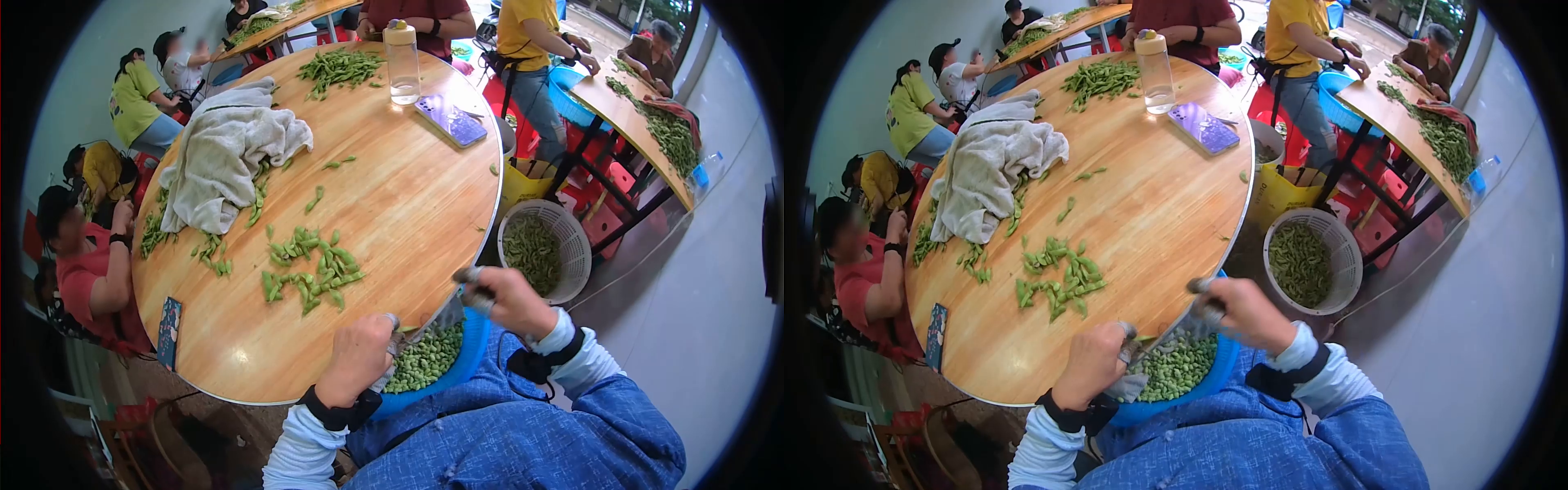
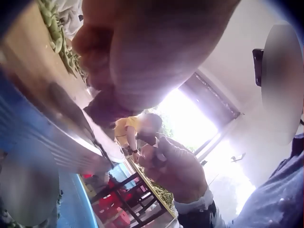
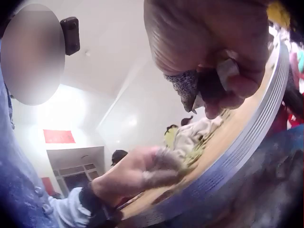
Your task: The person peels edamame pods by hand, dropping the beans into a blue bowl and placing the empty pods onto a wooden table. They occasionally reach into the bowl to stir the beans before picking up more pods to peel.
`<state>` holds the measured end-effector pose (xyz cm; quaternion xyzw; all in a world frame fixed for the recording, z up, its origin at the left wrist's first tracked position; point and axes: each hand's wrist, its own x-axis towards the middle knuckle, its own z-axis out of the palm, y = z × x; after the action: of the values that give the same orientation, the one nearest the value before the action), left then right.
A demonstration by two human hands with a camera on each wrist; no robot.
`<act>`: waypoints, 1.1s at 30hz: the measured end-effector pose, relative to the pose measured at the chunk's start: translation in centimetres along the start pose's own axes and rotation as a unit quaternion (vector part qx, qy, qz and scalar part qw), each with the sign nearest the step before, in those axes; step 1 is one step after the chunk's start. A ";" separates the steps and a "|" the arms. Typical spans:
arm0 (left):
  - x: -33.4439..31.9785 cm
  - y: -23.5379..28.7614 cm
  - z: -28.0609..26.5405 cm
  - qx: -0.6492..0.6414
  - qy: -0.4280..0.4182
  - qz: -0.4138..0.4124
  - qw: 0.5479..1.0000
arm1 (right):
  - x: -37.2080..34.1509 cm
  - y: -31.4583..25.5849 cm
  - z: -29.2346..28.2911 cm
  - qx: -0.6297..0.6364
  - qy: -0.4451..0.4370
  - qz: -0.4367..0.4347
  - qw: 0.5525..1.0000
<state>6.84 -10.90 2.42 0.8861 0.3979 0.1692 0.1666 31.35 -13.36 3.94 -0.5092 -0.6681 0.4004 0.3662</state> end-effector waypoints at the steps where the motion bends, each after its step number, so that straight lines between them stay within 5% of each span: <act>1: 0.0 -0.2 0.1 0.001 0.021 0.001 1.000 | 0.3 0.4 1.1 0.027 -0.047 0.009 0.999; 4: -0.2 1.0 -1.5 -0.136 0.073 -0.112 0.982 | 1.6 -1.3 3.3 0.079 -0.092 0.022 0.992; 7: -0.7 1.3 -2.0 -0.187 0.118 -0.148 0.964 | 2.7 -1.0 6.0 0.311 -0.120 0.064 0.941; 13: -1.2 1.1 -3.7 -0.274 0.040 -0.189 0.942 | 4.1 -1.7 6.3 0.365 -0.161 0.023 0.917; 16: -1.0 1.0 -3.6 -0.451 -0.017 -0.144 0.881 | 4.4 -2.0 6.1 0.356 -0.183 -0.015 0.916; 19: -1.2 1.4 -3.5 -0.526 0.011 -0.155 0.836 | 4.2 -2.6 5.8 0.361 -0.179 -0.014 0.915; 22: -1.8 0.6 -2.9 -0.513 0.064 -0.191 0.834 | 3.8 -2.9 6.1 0.346 -0.109 0.026 0.932; 28: -2.0 0.9 -2.6 -0.259 0.118 -0.137 0.949 | 3.7 -3.1 6.2 0.314 -0.146 0.038 0.937; 33: -1.9 1.2 -3.0 -0.142 0.135 -0.093 0.976 | 3.7 -3.8 6.0 0.305 -0.150 0.056 0.939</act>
<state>5.15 -12.63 5.28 0.7816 0.4689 0.3262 0.2507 23.72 -11.34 5.18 -0.3443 -0.5315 0.6762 0.3765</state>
